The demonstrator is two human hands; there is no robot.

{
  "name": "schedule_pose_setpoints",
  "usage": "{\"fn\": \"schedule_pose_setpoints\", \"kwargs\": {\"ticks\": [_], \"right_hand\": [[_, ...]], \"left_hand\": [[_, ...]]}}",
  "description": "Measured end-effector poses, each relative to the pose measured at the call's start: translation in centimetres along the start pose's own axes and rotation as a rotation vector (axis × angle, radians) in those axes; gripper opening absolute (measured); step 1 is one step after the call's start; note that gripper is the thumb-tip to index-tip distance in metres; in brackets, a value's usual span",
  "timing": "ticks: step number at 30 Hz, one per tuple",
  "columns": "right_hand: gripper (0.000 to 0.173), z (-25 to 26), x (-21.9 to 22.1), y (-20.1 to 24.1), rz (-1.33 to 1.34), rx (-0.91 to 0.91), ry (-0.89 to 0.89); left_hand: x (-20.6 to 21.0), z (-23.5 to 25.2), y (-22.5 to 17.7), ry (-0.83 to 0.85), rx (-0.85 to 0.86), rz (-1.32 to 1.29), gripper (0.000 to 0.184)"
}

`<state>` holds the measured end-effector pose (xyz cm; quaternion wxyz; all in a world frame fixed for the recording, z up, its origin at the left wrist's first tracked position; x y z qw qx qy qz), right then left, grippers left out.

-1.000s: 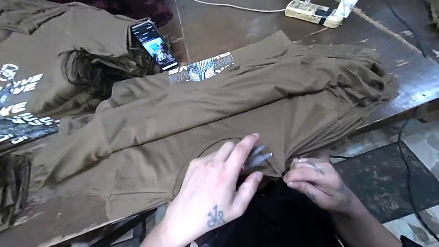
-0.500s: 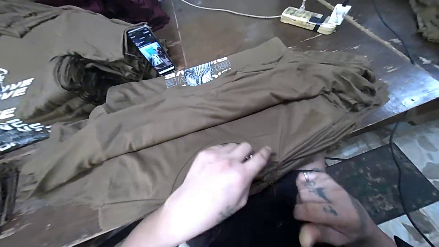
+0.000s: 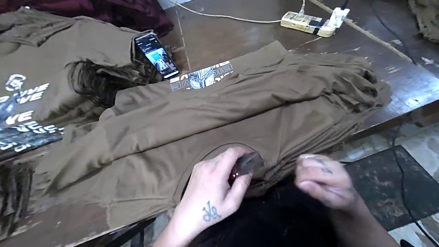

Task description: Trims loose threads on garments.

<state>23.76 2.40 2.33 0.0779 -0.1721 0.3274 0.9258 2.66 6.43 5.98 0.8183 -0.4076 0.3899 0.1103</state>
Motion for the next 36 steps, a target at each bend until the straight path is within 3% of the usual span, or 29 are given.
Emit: {"fn": "schedule_pose_setpoints", "kwargs": {"ticks": [3,5,7,11,14,18,22,27,32,33,36], "right_hand": [[0.033,2.8,-1.7,-0.8,-0.265,0.005,-0.014],[0.033,4.9,0.8,-2.5,-0.334,0.013,0.190],[0.038,5.4,4.2,-4.1,-0.254,-0.014,0.462],[0.028,5.2,4.2,-4.1,-0.178,-0.103,0.644],[0.020,5.4,3.2,-4.0,-0.205,-0.115,0.574],[0.020,4.4,2.7,-3.3,-0.368,-0.266,0.190],[0.018,2.0,2.3,-3.1,-0.430,-0.318,-0.012],[0.025,1.5,2.5,-3.4,-0.364,-0.225,0.019],[0.066,2.2,2.5,-3.7,-0.361,0.010,0.159],[0.065,2.3,2.8,-3.6,-0.398,0.036,0.191],[0.038,2.3,3.6,-2.8,-0.436,0.035,0.256]], "left_hand": [[2.2,0.2,0.2,0.092,-0.065,-0.038,0.037],[4.7,0.5,-0.5,0.122,-0.010,-0.179,0.025],[5.4,0.5,-0.7,0.011,0.040,-0.270,0.014],[5.0,0.1,0.7,-0.048,0.000,-0.411,0.021],[5.3,0.0,1.2,0.004,-0.128,-0.472,0.027],[5.7,0.6,2.0,0.066,-0.315,-0.557,0.026],[6.2,0.9,1.5,0.086,-0.239,-0.377,0.025],[6.2,0.2,2.1,0.153,-0.310,-0.629,0.022],[5.7,-0.8,2.1,0.091,-0.184,-0.641,0.026],[5.4,-0.9,2.0,0.067,-0.157,-0.625,0.028],[4.9,-0.9,1.1,0.023,-0.062,-0.602,0.029]]}}
Point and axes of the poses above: each hand's wrist, its own z-axis towards the middle knuckle, its own x-axis out of the palm, y = z × x, the point moved 8 cm from there along z, towards the middle knuckle, and after that the axes turned 5 degrees about -z, right-handed, at the moved point
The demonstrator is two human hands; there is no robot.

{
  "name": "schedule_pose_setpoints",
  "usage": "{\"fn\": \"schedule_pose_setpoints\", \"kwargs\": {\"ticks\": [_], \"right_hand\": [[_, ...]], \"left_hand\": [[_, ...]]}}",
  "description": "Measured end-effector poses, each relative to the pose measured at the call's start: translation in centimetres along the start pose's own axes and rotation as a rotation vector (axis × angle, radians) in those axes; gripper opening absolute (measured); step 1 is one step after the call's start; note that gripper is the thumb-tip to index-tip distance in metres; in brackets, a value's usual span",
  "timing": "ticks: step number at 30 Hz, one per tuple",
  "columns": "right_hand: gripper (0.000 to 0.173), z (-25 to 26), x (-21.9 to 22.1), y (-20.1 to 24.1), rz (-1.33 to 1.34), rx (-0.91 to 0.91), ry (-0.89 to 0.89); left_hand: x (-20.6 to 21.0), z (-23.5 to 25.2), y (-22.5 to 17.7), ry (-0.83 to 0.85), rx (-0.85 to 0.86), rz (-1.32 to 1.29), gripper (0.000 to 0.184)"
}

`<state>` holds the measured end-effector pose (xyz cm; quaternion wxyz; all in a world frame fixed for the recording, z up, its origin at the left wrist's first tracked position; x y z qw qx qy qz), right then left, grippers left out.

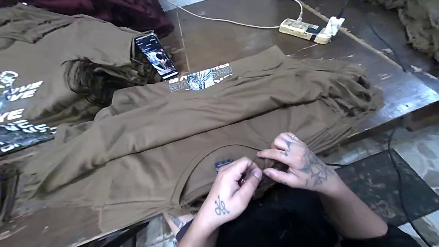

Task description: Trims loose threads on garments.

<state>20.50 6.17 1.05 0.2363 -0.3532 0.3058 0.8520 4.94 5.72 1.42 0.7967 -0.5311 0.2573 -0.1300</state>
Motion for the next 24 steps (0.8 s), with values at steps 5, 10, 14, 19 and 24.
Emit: {"fn": "schedule_pose_setpoints", "kwargs": {"ticks": [5,10,14,19,24], "right_hand": [[0.018,-1.7,-1.6,0.7,0.201,-0.028,-0.173],[0.013,-4.2,-2.6,0.9,0.289,-0.007,-0.324],[0.008,-4.7,-3.1,1.6,0.286,-0.010,-0.390],[0.007,-4.3,-3.3,2.4,0.211,-0.015,-0.465],[0.009,-4.3,-2.7,3.3,0.190,-0.014,-0.486]], "left_hand": [[-1.5,-0.4,-1.4,-0.109,0.132,0.350,0.025],[-2.8,-0.8,-1.7,-0.157,0.032,0.662,0.043],[0.0,-0.7,-3.5,0.048,0.202,0.676,0.036],[1.4,-0.3,-3.7,0.076,0.260,0.755,0.033],[1.4,-0.6,-3.4,0.076,0.259,0.759,0.034]]}}
Point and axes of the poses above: each hand's wrist, its own z-axis towards the middle knuckle, its own x-axis out of the palm, y = z × x, the point moved 8 cm from there along z, towards the middle knuckle, and after that the axes turned 5 degrees about -z, right-handed, at the moved point
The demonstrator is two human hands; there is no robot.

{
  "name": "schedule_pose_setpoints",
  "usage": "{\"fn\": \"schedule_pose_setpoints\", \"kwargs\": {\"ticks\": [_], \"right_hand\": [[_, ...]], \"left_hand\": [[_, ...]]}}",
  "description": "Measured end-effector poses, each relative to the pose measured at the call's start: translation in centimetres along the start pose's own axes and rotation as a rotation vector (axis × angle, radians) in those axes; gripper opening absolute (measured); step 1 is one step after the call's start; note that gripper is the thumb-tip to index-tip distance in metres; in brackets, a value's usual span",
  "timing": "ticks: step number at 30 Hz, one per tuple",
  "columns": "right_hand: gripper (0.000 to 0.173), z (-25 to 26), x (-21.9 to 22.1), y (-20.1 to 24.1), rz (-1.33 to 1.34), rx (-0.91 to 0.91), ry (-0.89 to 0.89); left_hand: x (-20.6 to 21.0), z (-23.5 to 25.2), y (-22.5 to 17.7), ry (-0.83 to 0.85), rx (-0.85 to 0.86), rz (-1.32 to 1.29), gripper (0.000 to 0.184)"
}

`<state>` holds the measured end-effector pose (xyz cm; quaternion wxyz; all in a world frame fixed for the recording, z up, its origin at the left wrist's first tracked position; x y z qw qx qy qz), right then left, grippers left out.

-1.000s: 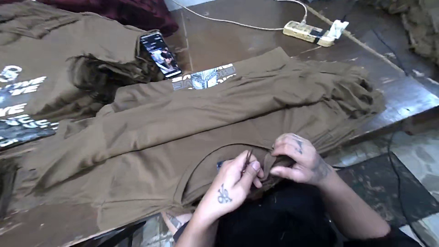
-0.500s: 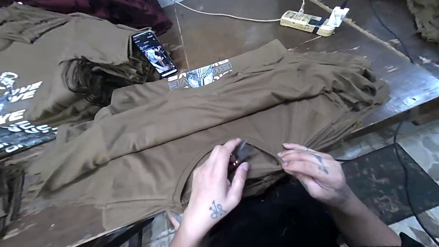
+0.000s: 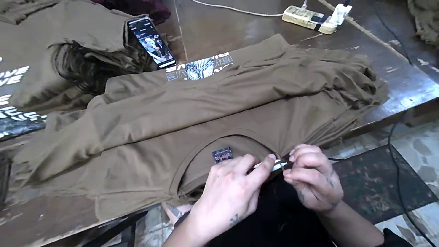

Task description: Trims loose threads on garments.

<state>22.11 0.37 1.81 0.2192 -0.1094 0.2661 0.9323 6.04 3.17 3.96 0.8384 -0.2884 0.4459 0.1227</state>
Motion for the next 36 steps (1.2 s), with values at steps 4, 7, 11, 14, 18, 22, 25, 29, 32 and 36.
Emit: {"fn": "schedule_pose_setpoints", "kwargs": {"ticks": [4,7,11,14,18,22,25,29,32,36], "right_hand": [[0.011,-1.0,2.0,2.8,0.063,-0.037,0.129],[0.021,-3.4,7.2,4.8,0.114,-0.096,0.449],[0.029,-3.1,9.8,6.7,0.217,-0.238,0.492],[0.040,0.7,11.0,7.1,0.239,-0.247,0.343],[0.033,2.8,16.3,5.9,0.131,-0.232,0.426],[0.042,3.4,17.6,4.7,0.110,-0.152,0.396],[0.037,3.6,18.3,4.3,0.063,-0.115,0.456],[0.029,3.9,18.6,4.3,0.166,-0.129,0.467],[0.030,3.5,17.7,4.2,0.175,-0.140,0.392],[0.031,3.1,16.8,3.5,0.287,-0.102,0.352]], "left_hand": [[-1.4,-0.7,1.5,-0.109,-0.083,-0.040,0.032],[-6.4,-3.8,4.7,-0.391,-0.254,-0.123,0.035],[-12.0,-9.4,8.9,-0.628,-0.537,-0.209,0.021],[-9.5,-11.4,10.0,-0.205,-0.839,-0.006,0.046],[-7.8,-12.7,9.9,-0.217,-0.827,-0.048,0.025],[-8.0,-14.1,9.4,-0.840,-0.598,-0.571,0.012],[-6.7,-13.9,9.5,-0.888,-0.419,-0.779,0.008],[-6.7,-14.0,10.3,-0.825,-0.361,-0.876,0.009],[-6.9,-14.1,9.8,-0.859,-0.400,-0.801,0.009],[-6.7,-14.3,9.3,-0.898,-0.370,-0.876,0.008]]}}
Point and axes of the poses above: each hand's wrist, its own z-axis towards the middle knuckle, its own x-axis out of the palm, y = z × x, the point moved 8 cm from there along z, towards the middle knuckle, and after that the axes turned 5 degrees about -z, right-handed, at the moved point
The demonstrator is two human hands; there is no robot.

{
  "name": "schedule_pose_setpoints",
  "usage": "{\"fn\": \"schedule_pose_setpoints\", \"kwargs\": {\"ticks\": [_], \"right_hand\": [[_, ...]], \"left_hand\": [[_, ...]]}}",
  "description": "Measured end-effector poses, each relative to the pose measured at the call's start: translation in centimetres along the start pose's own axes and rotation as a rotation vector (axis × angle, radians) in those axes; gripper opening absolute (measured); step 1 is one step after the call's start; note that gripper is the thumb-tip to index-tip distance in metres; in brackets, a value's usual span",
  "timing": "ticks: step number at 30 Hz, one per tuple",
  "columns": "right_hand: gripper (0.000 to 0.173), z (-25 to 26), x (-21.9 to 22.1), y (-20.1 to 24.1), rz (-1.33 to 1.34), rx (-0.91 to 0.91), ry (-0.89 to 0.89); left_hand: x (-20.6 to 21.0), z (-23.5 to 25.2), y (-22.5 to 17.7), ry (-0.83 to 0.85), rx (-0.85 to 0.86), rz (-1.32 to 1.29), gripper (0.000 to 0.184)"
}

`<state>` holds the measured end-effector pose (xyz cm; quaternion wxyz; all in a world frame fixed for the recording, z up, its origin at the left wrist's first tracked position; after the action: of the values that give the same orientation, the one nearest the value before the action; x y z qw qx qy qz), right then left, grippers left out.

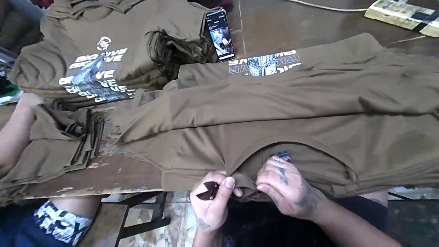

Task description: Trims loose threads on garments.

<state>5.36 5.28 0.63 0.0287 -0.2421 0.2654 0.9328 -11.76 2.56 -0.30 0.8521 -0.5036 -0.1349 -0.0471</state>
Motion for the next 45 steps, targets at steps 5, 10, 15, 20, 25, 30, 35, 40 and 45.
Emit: {"fn": "schedule_pose_setpoints", "kwargs": {"ticks": [5,10,15,20,25,30,35,40,45], "right_hand": [[0.045,0.6,0.3,-0.4,0.013,0.117,0.072],[0.028,1.5,1.2,0.2,-0.087,0.060,0.042],[0.030,1.4,1.2,-0.2,-0.063,0.134,0.108],[0.030,1.4,1.7,0.2,-0.145,0.050,0.105],[0.032,0.9,1.2,0.3,-0.108,0.048,0.056],[0.042,1.9,1.9,0.1,-0.090,0.147,0.179],[0.025,1.7,1.9,-0.2,-0.028,0.073,0.193],[0.026,1.0,1.0,0.1,-0.029,0.081,0.091],[0.036,1.6,1.5,-0.1,0.001,0.150,0.206]], "left_hand": [[-0.6,-0.1,1.3,0.032,-0.058,-0.152,0.008],[-0.8,0.1,1.7,0.100,-0.076,-0.150,0.009],[-1.0,-0.1,1.8,0.090,-0.087,-0.209,0.006],[-1.0,0.1,2.0,0.169,-0.139,-0.237,0.008],[-1.0,0.2,1.9,0.171,-0.160,-0.247,0.006],[-0.9,0.3,2.0,0.224,-0.178,-0.214,0.005],[-1.3,0.3,2.2,0.155,-0.154,-0.224,0.006],[-1.2,0.2,1.8,0.068,-0.085,-0.264,0.004],[-1.2,0.3,2.0,0.105,-0.147,-0.300,0.004]]}}
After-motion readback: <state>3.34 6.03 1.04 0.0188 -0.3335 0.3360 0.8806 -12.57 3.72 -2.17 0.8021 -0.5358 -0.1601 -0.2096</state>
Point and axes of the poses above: each hand's wrist, its own z-axis towards the middle knuckle, its own x-axis out of the palm, y = z × x, the point moved 8 cm from there along z, towards the middle knuckle, and after that the axes turned 5 degrees about -z, right-handed, at the moved point
